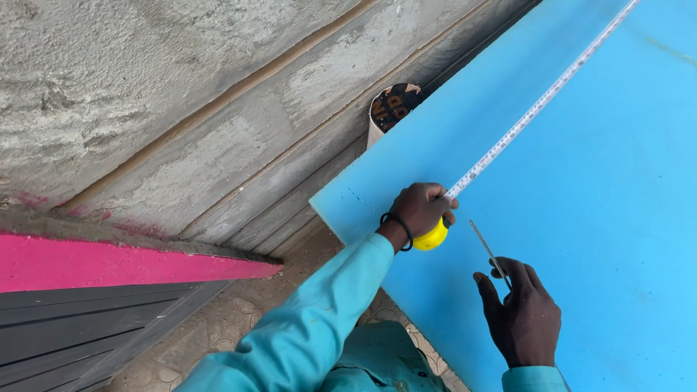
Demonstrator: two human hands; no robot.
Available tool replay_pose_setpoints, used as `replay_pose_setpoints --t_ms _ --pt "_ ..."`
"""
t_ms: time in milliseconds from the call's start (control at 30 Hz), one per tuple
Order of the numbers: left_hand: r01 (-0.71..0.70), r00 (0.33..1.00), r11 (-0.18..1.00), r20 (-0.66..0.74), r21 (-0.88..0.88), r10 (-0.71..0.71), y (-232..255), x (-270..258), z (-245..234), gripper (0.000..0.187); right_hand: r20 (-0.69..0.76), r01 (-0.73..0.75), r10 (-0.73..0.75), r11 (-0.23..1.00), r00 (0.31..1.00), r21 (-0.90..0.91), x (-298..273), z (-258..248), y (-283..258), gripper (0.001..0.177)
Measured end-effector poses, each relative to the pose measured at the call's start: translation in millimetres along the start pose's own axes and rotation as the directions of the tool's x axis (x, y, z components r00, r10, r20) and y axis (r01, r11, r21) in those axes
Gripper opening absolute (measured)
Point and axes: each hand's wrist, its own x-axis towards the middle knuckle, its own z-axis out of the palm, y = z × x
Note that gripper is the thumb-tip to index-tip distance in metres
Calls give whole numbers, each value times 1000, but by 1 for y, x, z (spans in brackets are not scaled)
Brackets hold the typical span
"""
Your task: Measuring and cutting a large piece of blue foam using a tape measure and a metal rod
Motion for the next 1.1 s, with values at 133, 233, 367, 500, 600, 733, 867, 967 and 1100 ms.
replay_pose_setpoints --t_ms 133,233,367,500,600,733,867,967,1100 --pt "35 999 999 6 -39 -35 -14 -19 11 34 47 -78 78 997 996 -20 -4 2 19 38" --pt "91 995 996 -26 -23 -91 -11 -18 30 37 88 -119 120 993 989 -14 -13 -4 43 39" --pt "89 992 992 -101 91 -80 14 18 64 27 168 -214 217 976 962 -33 -18 -23 71 41" --pt "33 991 991 -130 131 -16 63 97 107 26 181 -228 228 973 957 -16 -28 -41 105 43" --pt "-78 976 954 -173 290 132 130 146 134 26 177 -254 255 967 951 -28 -35 -44 135 40" --pt "-313 933 945 -156 95 324 209 119 153 41 186 -291 286 957 940 2 -45 -49 170 38" --pt "-378 923 898 -13 -223 385 170 40 152 30 207 -357 348 934 914 5 -48 -50 197 41" --pt "-223 958 942 122 -250 259 88 -75 131 21 204 -367 352 930 913 38 -44 -40 218 43" --pt "198 960 978 214 -69 -179 3 -148 122 26 218 -347 328 936 919 54 -31 -36 218 41"
